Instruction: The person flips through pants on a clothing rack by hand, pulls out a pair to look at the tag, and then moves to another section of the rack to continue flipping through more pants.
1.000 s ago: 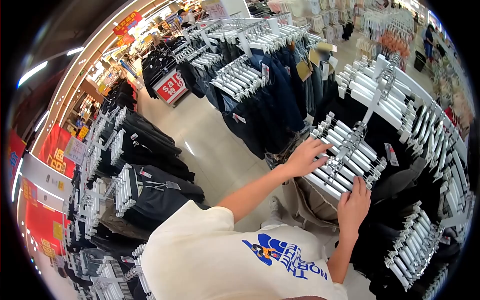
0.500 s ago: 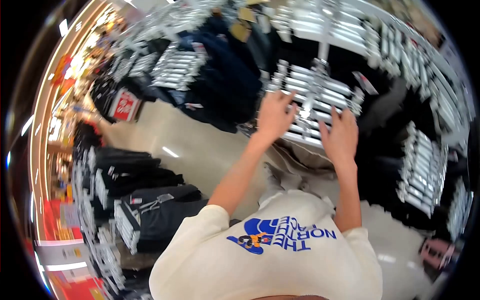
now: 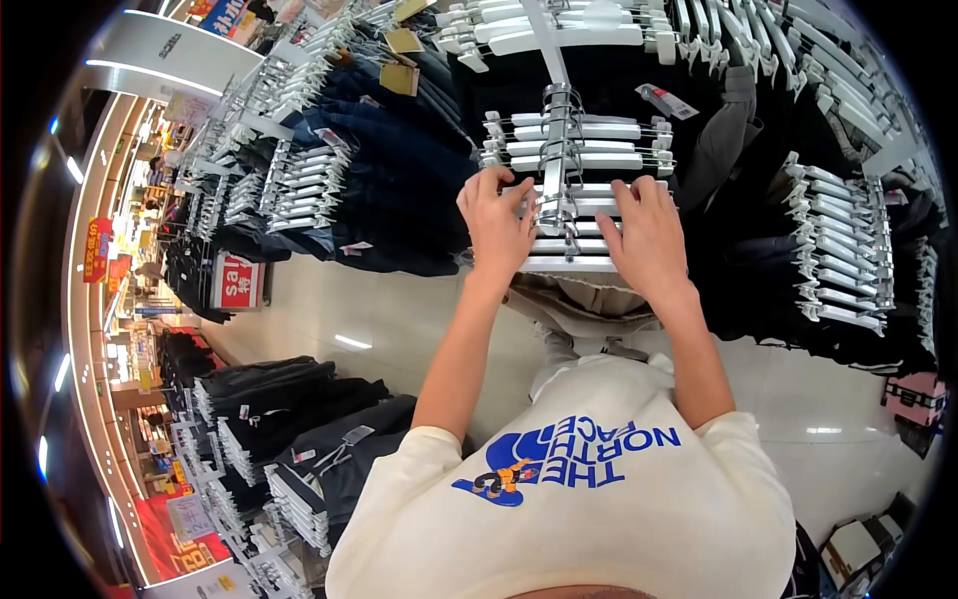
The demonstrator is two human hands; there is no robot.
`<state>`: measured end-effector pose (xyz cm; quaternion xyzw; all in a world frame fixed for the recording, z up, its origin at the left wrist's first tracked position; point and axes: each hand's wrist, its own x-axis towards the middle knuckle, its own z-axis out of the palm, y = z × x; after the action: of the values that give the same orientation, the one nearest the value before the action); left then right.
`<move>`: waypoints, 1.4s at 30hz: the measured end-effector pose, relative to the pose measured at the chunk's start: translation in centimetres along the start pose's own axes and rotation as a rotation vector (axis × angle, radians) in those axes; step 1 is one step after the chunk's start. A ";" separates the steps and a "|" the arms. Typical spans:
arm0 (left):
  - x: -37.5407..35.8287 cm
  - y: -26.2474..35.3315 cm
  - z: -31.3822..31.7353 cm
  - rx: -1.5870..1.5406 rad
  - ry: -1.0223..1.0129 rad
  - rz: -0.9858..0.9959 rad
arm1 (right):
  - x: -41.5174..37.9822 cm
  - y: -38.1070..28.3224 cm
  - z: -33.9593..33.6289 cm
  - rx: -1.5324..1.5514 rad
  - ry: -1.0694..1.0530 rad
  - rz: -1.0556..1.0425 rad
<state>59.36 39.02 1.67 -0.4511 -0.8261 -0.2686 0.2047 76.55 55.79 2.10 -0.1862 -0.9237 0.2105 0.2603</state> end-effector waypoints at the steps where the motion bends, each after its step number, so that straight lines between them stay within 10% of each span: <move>1: 0.4 -0.3 0.0 0.020 0.007 0.053 | 0.1 0.0 0.0 -0.013 -0.023 0.004; 42: 2.7 -1.8 3.8 -0.032 -0.072 -0.065 | 4.7 3.0 2.9 -0.140 0.100 -0.073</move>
<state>56.13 42.30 -0.13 -0.4368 -0.8426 -0.2720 0.1590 71.87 59.63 0.30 -0.1806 -0.9283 0.1262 0.2997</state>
